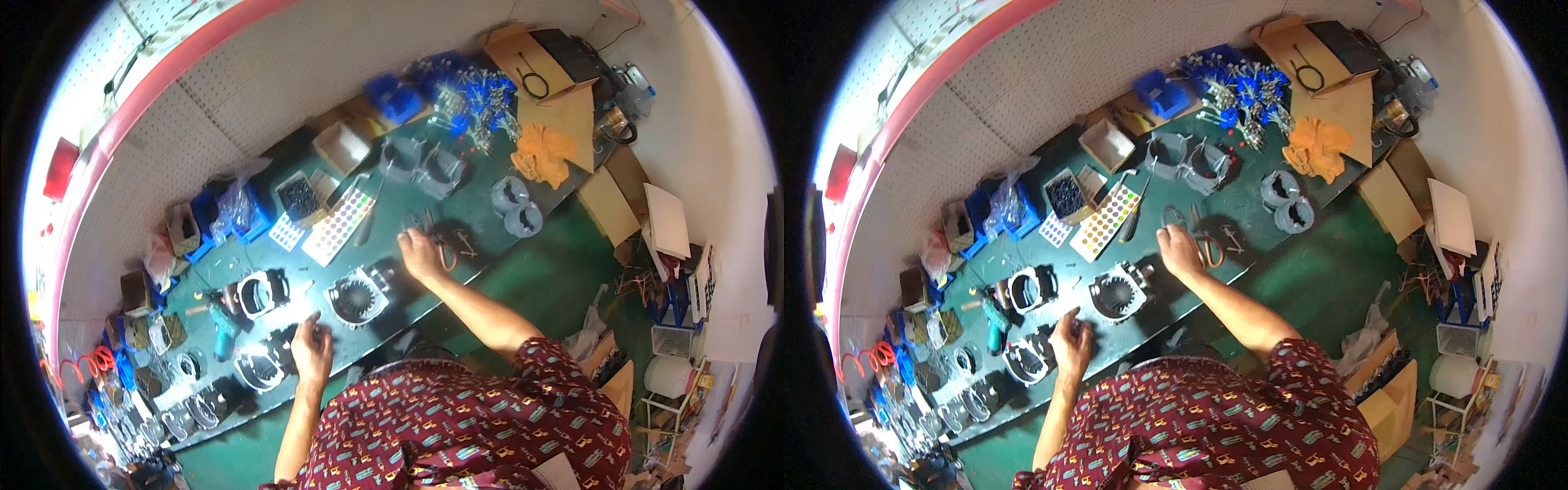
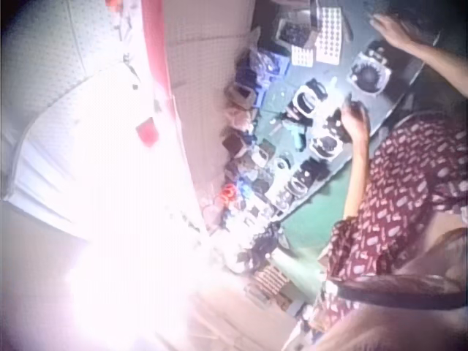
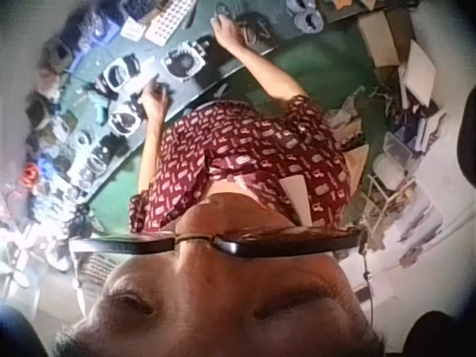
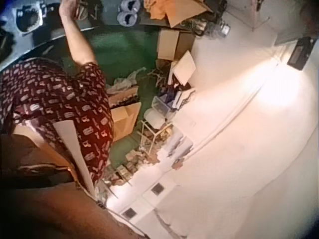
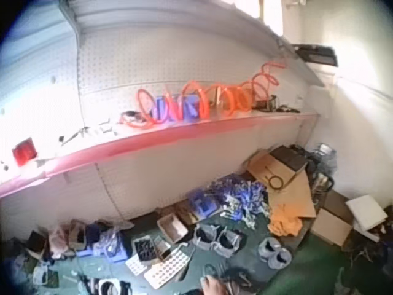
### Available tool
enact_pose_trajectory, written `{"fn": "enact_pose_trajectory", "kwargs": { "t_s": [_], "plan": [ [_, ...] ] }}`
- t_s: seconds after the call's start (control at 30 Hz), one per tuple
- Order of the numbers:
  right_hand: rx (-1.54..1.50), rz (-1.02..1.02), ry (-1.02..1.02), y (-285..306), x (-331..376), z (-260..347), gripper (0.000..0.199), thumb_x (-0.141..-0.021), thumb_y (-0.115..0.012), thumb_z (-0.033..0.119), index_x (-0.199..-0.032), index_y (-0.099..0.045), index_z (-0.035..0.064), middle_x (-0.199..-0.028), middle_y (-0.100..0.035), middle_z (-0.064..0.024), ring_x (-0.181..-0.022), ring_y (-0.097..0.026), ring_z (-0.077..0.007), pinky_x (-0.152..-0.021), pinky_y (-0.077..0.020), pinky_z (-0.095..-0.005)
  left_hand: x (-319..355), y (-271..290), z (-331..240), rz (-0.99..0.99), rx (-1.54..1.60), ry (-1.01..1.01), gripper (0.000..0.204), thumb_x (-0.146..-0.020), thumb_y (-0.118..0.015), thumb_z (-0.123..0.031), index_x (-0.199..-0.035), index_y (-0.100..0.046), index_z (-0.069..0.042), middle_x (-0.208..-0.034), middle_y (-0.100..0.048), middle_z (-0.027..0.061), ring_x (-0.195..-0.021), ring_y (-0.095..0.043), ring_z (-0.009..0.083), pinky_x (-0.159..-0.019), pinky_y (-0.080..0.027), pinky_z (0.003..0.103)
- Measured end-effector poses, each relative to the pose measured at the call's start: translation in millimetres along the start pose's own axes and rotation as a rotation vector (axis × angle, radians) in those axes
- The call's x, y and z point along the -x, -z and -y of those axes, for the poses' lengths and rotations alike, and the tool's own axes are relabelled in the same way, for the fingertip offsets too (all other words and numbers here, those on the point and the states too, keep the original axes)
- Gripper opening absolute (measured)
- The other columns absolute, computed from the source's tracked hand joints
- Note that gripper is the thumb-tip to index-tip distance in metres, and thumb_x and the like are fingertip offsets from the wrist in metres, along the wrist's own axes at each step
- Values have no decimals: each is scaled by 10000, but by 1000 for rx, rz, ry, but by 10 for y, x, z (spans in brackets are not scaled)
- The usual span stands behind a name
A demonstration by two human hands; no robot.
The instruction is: The person assembles metal components on a workbench, using a power drill to fasten parts and handling various metal pieces and fasteners. They also open a cardboard box and retrieve additional components.
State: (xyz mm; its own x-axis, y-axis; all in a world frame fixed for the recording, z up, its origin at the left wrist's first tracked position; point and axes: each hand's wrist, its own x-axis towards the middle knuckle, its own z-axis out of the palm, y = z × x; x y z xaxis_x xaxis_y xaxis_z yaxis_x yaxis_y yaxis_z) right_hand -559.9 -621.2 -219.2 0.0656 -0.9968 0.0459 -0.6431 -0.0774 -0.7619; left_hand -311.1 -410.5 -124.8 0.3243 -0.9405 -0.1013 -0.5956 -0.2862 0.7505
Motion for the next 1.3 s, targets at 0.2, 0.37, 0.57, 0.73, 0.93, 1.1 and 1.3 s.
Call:
{"fn": "enact_pose_trajectory", "kwargs": {
  "t_s": [0.2, 0.37, 0.57, 0.73, 0.93, 1.1, 1.3],
  "plan": [
    [325, 100, 205, -42, -461, -127, 615, -887, -697, 345, -1343, -500, -19, -1342, -561, -190, -1273, -492, -381, -1070, -435, -466, 56, -6, -76, 29, -7, 37, 351, -848, -678, -16, -1197, -655, 18, -871, -615, 128, -715, -601, 212, -666, -511, 345],
    [354, 12, 58, 160, -342, -502, 571, -811, -767, 253, -1293, -557, 30, -1249, -590, -178, -1205, -524, -387, -1024, -443, -478, 120, -8, -18, 6, 21, 49, 328, -850, -670, -17, -1175, -660, 32, -848, -618, 150, -720, -600, 237, -672, -505, 341],
    [483, 44, -424, -57, -161, -1016, 495, -765, -786, 346, -1152, -645, 73, -1187, -660, -173, -1200, -578, -352, -963, -459, -520, 92, -35, -234, 34, 228, 9, 250, -938, -610, 12, -1184, -635, 49, -814, -606, 0, -707, -514, 53, -632, -424, 212],
    [76, 57, -583, -199, -192, -1426, 258, -742, -693, 153, -969, -681, 33, -1018, -706, -237, -957, -694, -416, -815, -555, -511, -121, -153, -466, 126, 218, -133, 210, -947, -616, 3, -1150, -659, 40, -844, -641, 33, -723, -554, 82, -650, -461, 237],
    [-235, -303, -490, 182, 858, -820, 245, -774, -720, 162, -963, -685, 9, -867, -705, -219, -829, -704, -358, -739, -544, -442, -268, -652, -600, 514, 181, -426, 256, -908, -659, -8, -1158, -672, 44, -847, -684, 131, -725, -638, 181, -692, -531, 328],
    [-340, -560, -534, 723, 2172, -499, 308, -808, -777, 185, -998, -668, -32, -838, -678, -92, -774, -622, -146, -703, -513, -324, -122, -1306, -953, 924, 43, -633, 452, -861, -712, -53, -1289, -608, 52, -958, -707, 167, -799, -675, 221, -737, -554, 356],
    [-452, -996, -681, 1341, 3322, 250, 333, -815, -764, 212, -990, -656, -50, -798, -658, -71, -739, -604, -144, -666, -494, -323, 559, -1727, -1431, 1417, -127, -850, 520, -885, -721, -152, -1325, -559, 73, -1208, -671, 222, -1018, -692, 308, -917, -527, 397]
  ]
}}
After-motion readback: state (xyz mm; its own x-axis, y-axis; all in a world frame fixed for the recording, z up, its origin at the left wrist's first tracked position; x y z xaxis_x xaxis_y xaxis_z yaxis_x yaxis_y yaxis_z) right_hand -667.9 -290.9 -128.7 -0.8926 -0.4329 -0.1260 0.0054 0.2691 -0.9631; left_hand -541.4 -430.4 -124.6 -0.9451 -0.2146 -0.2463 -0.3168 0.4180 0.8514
